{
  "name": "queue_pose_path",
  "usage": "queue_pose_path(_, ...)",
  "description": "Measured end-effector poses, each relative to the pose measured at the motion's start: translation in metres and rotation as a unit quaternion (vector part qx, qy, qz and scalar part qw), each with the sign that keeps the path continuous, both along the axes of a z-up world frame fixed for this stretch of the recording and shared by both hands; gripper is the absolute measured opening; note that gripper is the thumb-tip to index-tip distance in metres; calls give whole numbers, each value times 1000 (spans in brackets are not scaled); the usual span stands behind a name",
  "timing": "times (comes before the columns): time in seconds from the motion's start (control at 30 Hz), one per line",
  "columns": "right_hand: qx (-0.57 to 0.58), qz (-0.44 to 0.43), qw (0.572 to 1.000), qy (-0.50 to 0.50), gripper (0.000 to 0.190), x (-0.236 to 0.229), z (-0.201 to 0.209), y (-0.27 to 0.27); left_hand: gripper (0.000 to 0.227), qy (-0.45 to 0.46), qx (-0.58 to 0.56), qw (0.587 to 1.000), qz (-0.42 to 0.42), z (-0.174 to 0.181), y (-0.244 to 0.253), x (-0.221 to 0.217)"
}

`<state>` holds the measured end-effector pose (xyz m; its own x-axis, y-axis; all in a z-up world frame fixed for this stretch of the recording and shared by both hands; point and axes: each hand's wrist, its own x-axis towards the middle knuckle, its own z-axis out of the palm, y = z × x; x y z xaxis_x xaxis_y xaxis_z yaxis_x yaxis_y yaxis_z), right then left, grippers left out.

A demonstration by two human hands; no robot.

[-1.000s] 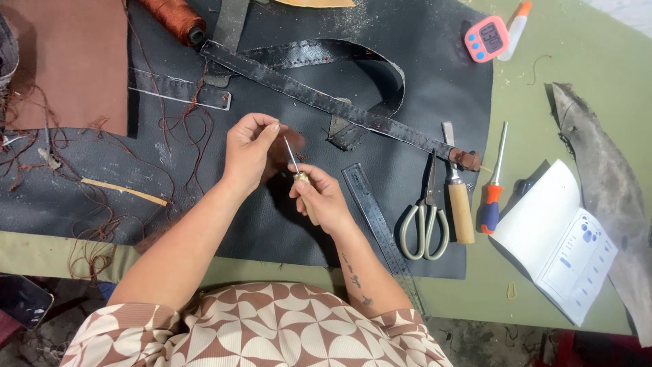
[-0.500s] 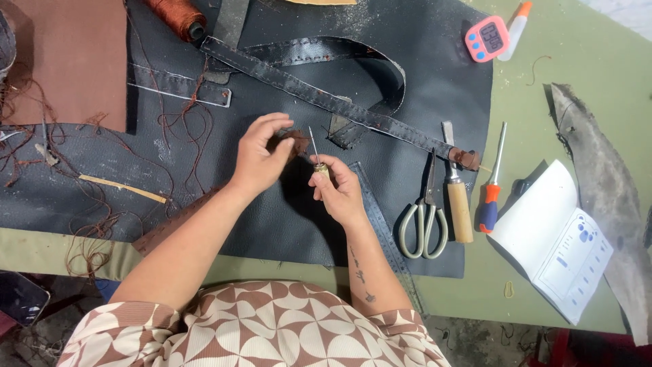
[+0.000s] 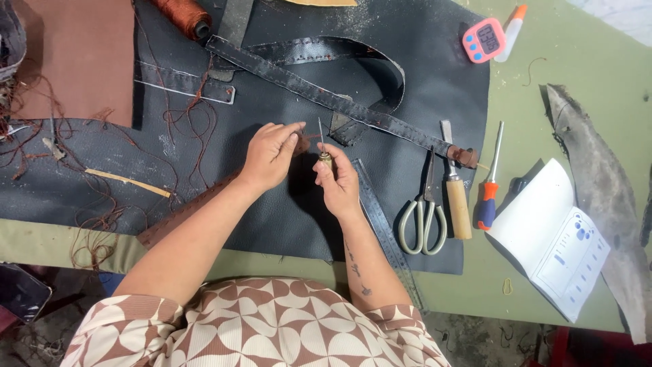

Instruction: Using a hand-held awl to finish or trim the edges of a leather strap on a workbench.

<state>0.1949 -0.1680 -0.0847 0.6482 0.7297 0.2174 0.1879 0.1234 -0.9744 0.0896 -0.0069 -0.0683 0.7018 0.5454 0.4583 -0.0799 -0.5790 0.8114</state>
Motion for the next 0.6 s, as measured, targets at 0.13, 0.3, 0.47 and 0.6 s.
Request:
queue_pose_path(0.13,19,-23,1000,-2,30,-7,8,-3,27,9,33,999,13,-8,-3,2)
queue_pose_path(0.3,16,-135,990,24,27,-2,54,-21,22,13,57,995,79,-8,-4,-2)
queue_pose_path(0.47,68,-243,963,98,27,38,135,-79,22,2,63,996,62,-9,-1,-4)
queue_pose_path(0.6,82,-409,904,90,41,73,174,-153,25,53,50,996,50,-8,-2,-4)
